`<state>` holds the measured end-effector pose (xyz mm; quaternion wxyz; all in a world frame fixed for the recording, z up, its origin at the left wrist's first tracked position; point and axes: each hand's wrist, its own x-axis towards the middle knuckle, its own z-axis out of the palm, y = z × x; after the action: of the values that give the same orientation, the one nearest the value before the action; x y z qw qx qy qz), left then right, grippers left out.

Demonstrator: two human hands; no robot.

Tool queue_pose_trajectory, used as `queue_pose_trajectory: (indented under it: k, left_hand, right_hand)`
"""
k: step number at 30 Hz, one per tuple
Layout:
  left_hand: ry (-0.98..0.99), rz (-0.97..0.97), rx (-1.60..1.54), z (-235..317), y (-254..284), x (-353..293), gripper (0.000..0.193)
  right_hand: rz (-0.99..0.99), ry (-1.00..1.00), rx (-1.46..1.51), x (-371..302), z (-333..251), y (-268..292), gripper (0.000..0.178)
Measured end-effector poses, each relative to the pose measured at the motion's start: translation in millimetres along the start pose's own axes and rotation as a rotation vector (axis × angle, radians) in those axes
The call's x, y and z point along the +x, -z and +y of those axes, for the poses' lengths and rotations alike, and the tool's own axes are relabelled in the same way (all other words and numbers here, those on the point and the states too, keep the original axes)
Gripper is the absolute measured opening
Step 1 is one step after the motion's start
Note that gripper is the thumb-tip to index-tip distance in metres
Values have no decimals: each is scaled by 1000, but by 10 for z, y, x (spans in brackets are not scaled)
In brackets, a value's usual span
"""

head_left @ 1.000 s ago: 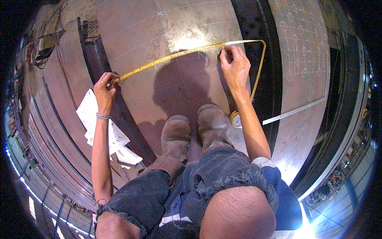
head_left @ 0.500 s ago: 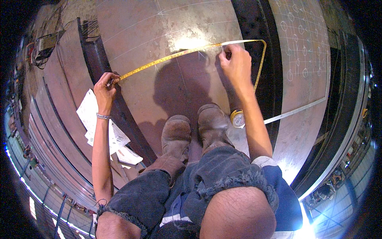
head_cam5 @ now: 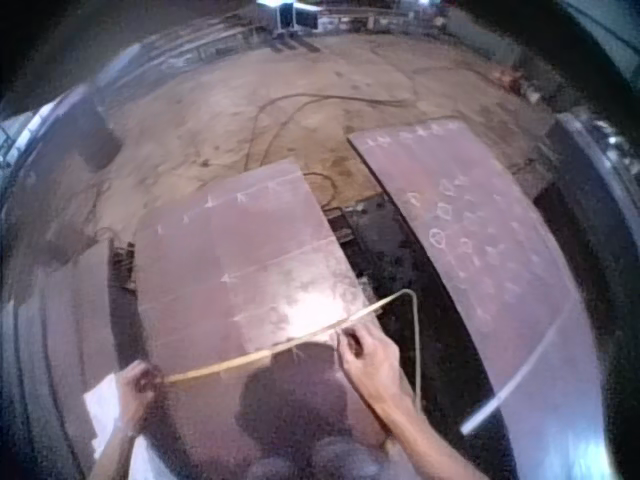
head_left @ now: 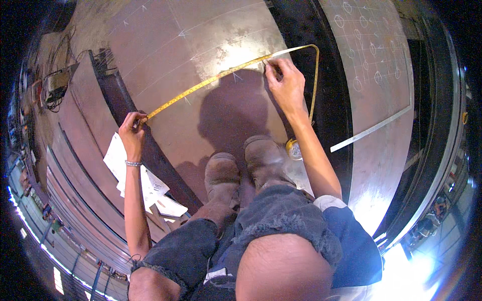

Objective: The person measures a large metal sheet using a tape measure and marks points with a marker. They then use a straightedge to draw straight lines between the marked points on the metal sheet.

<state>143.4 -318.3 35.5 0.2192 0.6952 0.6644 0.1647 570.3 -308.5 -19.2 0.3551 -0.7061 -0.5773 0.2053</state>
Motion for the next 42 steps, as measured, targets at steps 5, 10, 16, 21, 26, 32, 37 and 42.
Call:
queue_pose_trajectory:
  k: [5, 10, 16, 21, 26, 32, 37, 42]
  left_hand:
    - [1, 3, -23, -77, 0, -20, 26]
    - [86, -78, -5, -96, 24, -12, 41]
    - [52, -54, 0, -103, 12, -29, 42]
    - [92, -74, -38, -159, 17, -48, 42]
    - [42, -47, -39, -136, 16, -40, 43]
    - [66, -57, -36, -133, -13, -26, 42]
    - [70, -64, -30, -145, 54, -48, 43]
    - [50, -50, 7, -26, 12, -17, 44]
  right_hand:
    - [-6, 35, 0, 25, 19, -18, 15]
    - [-10, 43, -1, 12, 16, -11, 16]
    - [-36, 36, -37, 4, 7, -26, 16]
    - [-30, 70, -58, -1, 6, -32, 16]
    - [-33, 77, -85, 5, -9, -26, 15]
    - [-57, 93, -122, 18, -34, 14, 13]
    - [-209, 103, -517, 292, -435, 525, 12]
    - [-137, 199, -259, 590, -181, 572, 26]
